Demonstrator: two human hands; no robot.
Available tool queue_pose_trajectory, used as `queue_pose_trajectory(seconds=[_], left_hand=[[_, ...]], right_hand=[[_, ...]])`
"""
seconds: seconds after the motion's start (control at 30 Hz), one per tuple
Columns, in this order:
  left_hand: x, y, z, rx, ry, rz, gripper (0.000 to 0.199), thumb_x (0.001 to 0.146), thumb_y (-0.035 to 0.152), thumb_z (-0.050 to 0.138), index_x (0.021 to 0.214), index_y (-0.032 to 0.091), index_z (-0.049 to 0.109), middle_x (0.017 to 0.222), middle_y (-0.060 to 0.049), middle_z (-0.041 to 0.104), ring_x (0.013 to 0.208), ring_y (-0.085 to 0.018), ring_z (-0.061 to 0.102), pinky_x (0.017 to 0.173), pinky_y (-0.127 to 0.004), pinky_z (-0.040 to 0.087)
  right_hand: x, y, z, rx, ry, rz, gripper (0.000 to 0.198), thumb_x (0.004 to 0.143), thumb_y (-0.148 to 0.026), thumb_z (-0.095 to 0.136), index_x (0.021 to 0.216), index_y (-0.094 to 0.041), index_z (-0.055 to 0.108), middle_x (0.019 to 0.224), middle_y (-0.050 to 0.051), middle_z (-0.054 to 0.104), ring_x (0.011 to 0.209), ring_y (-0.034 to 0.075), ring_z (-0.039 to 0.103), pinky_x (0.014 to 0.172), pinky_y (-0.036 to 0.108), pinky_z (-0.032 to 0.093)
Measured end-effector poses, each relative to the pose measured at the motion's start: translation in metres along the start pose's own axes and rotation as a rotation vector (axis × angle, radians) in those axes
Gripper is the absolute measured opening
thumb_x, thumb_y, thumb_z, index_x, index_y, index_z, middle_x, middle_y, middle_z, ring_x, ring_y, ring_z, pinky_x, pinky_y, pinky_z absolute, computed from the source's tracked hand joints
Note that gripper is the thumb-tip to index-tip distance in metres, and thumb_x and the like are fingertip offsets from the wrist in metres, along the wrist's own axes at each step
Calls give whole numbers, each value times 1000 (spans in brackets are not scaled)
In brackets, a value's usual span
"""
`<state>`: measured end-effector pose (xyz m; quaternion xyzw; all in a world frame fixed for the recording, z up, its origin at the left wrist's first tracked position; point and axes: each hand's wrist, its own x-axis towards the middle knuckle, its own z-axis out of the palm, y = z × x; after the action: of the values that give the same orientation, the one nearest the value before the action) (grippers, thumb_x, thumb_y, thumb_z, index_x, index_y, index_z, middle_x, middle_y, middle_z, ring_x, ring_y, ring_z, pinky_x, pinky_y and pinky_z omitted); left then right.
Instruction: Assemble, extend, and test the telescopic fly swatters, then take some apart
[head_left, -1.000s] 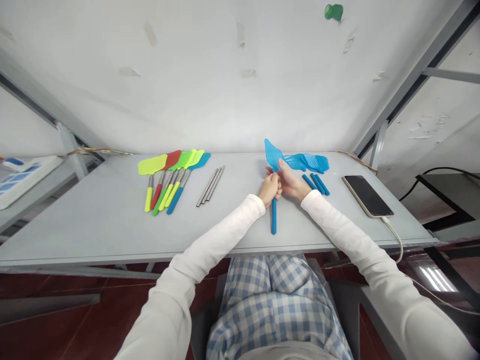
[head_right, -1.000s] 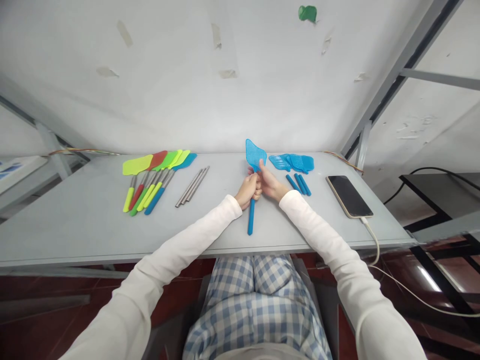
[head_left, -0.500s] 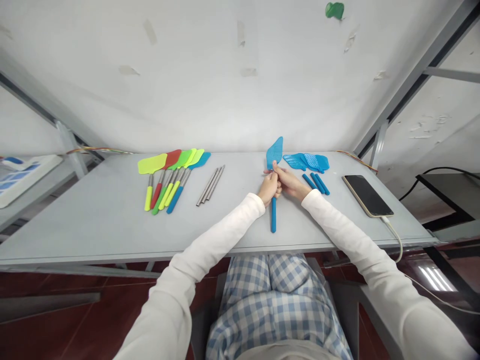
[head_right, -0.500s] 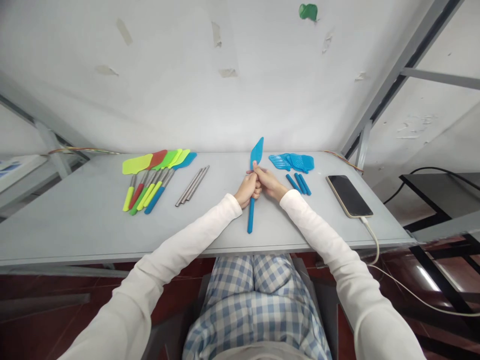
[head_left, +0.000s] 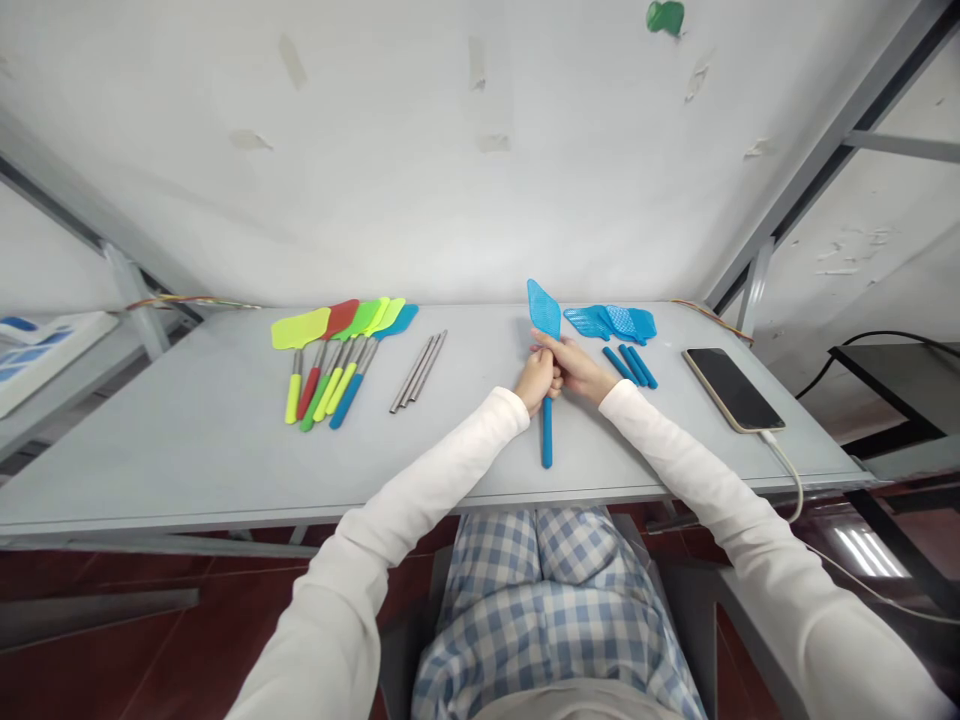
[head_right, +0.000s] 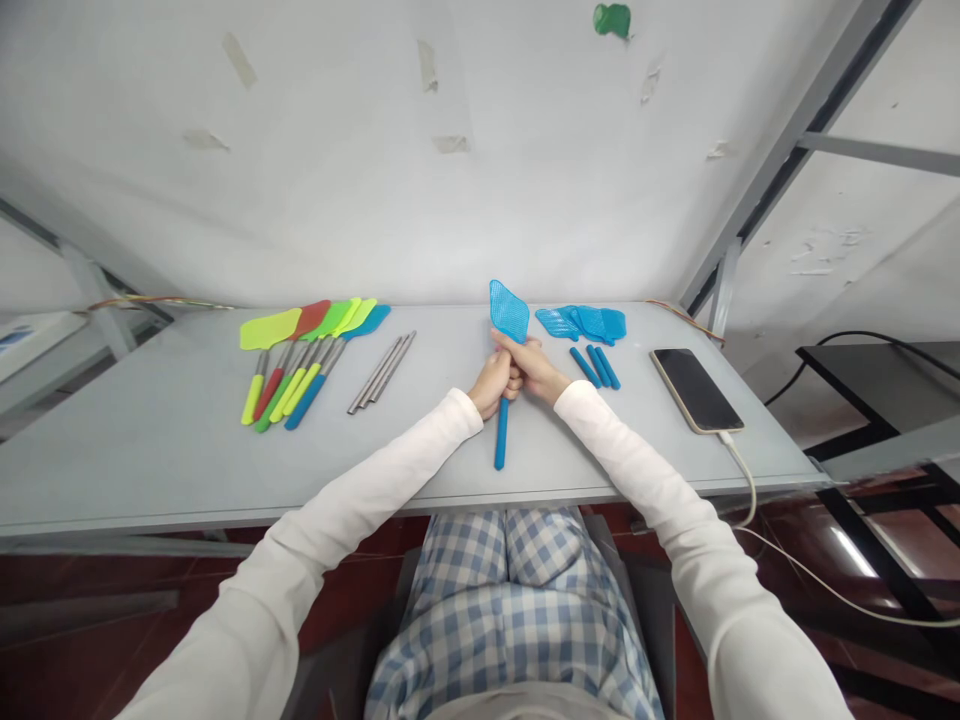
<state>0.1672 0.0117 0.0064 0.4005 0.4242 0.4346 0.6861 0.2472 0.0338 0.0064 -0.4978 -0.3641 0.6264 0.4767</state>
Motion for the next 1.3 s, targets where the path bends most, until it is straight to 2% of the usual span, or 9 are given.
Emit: queue_pose_trajectory(seconds=[0.13,0.23,0.33,0.6,0.77,0.87,0.97,1.1,1.3], left_hand=[[0,-1,0,-14,-20,-18,30,94,31,38,67,21,30,44,12,20,30,-1,19,33,-13,12],[-1,1,0,-8,-3,-12,27,95,30,36,70,21,33,44,13,20,30,-2,19,33,-14,12],[-1,3,-1,-9,23,-12,29,95,30,36,68,22,31,43,13,19,29,-2,19,33,-13,12],[-2,4,3,-14,-23,-10,33,94,31,39,64,21,28,43,13,18,29,-1,16,32,-12,11],[-2,4,3,-4,7,-5,31,94,28,38,65,22,28,43,13,18,29,-1,17,32,-12,11],[0,2,1,11,8,0,31,95,27,35,65,21,29,43,13,17,29,-2,18,32,-13,11],[1,1,-1,1,-10,-4,31,95,27,35,65,21,29,44,13,18,30,-2,18,33,-13,11],[2,2,-3,-9,-3,0,33,95,31,36,65,22,28,44,12,19,30,-2,19,33,-13,12],[-1,7,0,-23,-59,3,37,94,32,40,62,21,25,46,12,17,31,-1,15,32,-12,10]], right_hand=[[0,2,-4,-70,112,-161,69,70,-28,75,124,-24,33,64,-9,55,56,9,53,50,19,45],[1,2,-7,-206,58,-189,55,73,-38,71,118,-21,44,66,-6,57,58,10,53,49,19,42],[3,1,-8,-272,12,-245,32,79,-47,64,90,-18,58,65,-2,58,60,9,52,52,19,42],[6,-6,-3,197,-113,161,30,92,-45,47,72,-23,49,69,0,65,61,13,58,57,24,47],[2,-8,-1,101,-164,192,32,88,-50,51,77,-20,53,58,0,59,51,12,52,46,24,42],[2,-4,-2,-27,-132,106,30,78,-45,67,80,-18,54,52,-4,52,47,10,47,42,21,37],[3,1,-5,-77,45,-92,35,70,-36,76,90,-20,51,62,-4,58,56,10,53,49,21,43],[4,3,-8,-159,52,-195,31,75,-45,69,83,-20,54,61,-5,55,58,9,51,51,19,42],[4,-5,-3,177,-108,95,28,90,-45,49,76,-21,54,59,-4,55,57,10,52,56,21,44]])
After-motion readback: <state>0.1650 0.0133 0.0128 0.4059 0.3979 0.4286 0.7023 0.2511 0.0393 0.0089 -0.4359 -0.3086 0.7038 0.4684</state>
